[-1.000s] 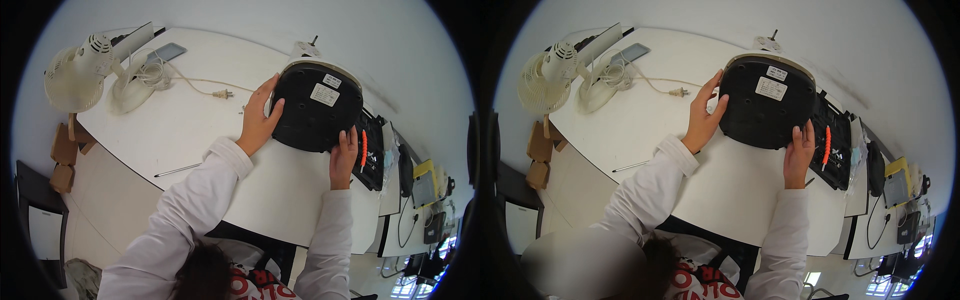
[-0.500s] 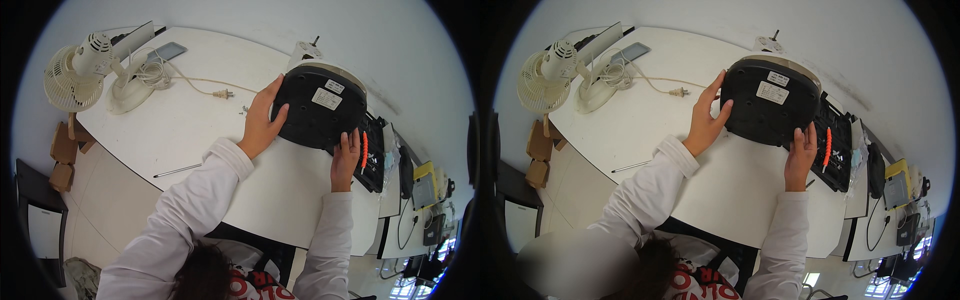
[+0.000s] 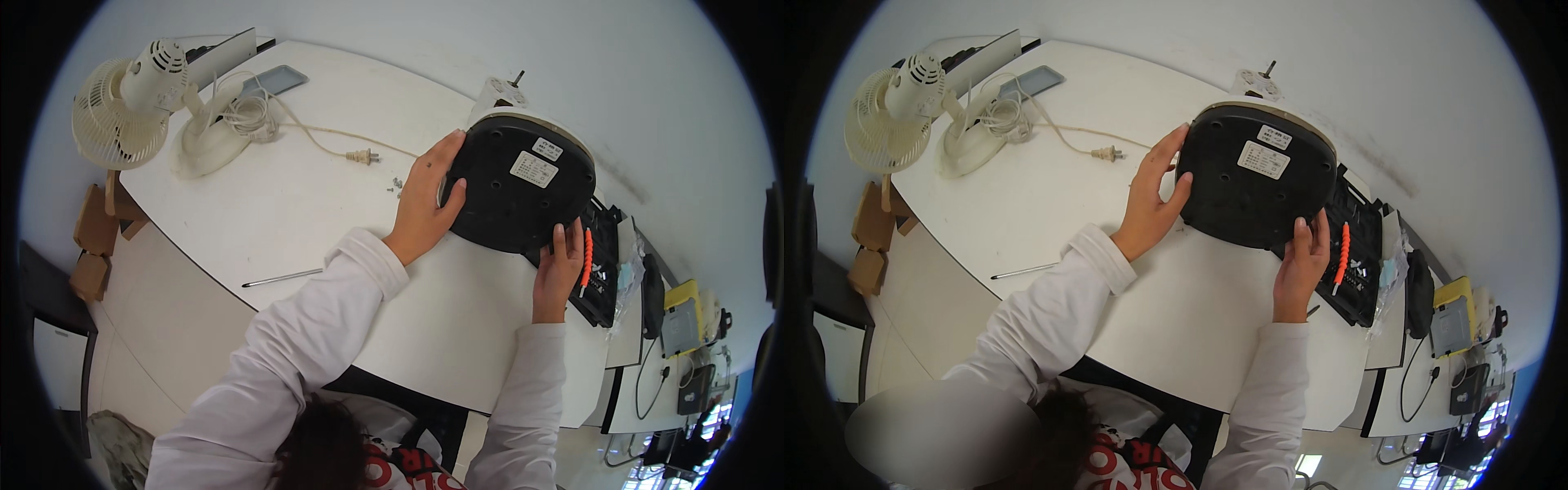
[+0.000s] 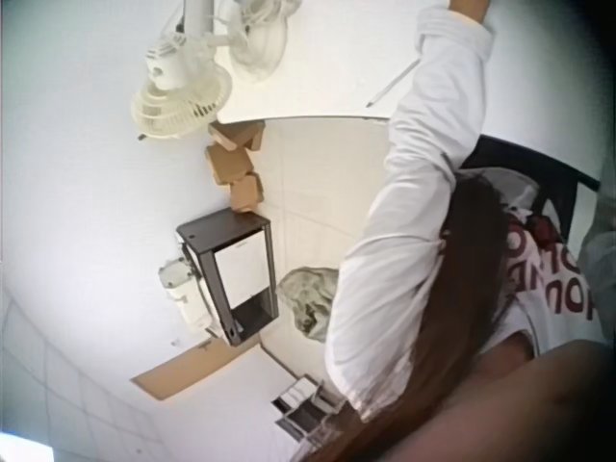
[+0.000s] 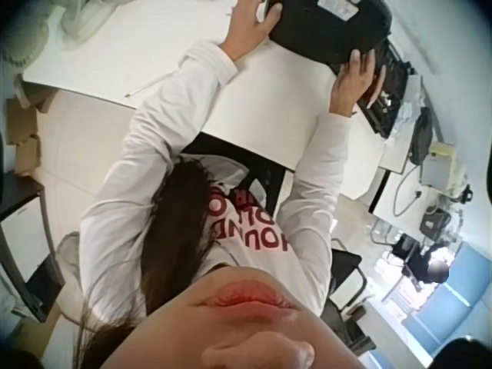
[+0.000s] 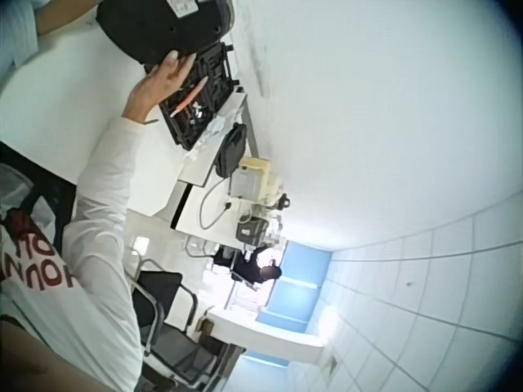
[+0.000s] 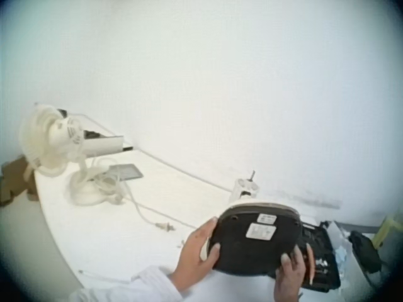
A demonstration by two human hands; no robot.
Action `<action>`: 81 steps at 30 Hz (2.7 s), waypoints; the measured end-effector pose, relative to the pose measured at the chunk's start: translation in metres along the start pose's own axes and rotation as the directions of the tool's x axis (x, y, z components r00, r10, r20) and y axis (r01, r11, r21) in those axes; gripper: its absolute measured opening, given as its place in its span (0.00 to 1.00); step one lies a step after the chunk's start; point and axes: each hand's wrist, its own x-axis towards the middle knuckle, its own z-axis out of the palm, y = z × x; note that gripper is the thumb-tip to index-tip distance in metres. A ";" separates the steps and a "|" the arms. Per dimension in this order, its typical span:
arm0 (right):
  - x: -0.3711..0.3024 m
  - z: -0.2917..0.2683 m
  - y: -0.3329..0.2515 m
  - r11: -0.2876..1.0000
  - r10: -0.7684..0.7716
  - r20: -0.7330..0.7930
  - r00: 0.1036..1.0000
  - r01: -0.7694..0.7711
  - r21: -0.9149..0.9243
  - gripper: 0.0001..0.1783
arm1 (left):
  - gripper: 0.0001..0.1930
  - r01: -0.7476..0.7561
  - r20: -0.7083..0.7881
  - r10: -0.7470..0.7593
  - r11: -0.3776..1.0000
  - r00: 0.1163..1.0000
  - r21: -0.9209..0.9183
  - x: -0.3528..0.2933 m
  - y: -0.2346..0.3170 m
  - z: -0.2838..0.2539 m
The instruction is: The person assembles a ceiling fan motor housing by hand, using a screwdriver to secure a metal bracket and wires. They place the black base cover onto the housing and align it for final assembly.
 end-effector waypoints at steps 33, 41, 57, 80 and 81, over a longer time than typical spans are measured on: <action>0.002 0.007 0.023 0.954 -0.250 -0.030 0.968 0.241 -0.181 0.27 | 0.35 0.110 0.226 -0.108 0.994 0.968 0.002 0.009 -0.009 -0.004; 0.005 0.004 0.025 0.957 -0.242 -0.007 0.970 0.238 -0.169 0.26 | 0.34 0.098 0.201 -0.096 0.995 0.975 0.001 0.007 -0.011 -0.001; 0.005 0.005 0.023 0.921 -0.295 -0.017 0.955 0.280 -0.272 0.26 | 0.33 0.078 0.172 -0.079 0.997 0.982 0.012 0.007 -0.009 -0.001; 0.006 0.006 0.020 0.898 -0.336 -0.013 0.942 0.317 -0.306 0.23 | 0.31 0.022 0.093 -0.022 1.000 0.995 0.001 0.007 -0.004 0.002; 0.005 0.008 0.017 0.902 -0.323 -0.017 0.946 0.302 -0.309 0.23 | 0.31 0.021 0.092 -0.021 1.000 0.996 0.006 0.007 -0.002 0.002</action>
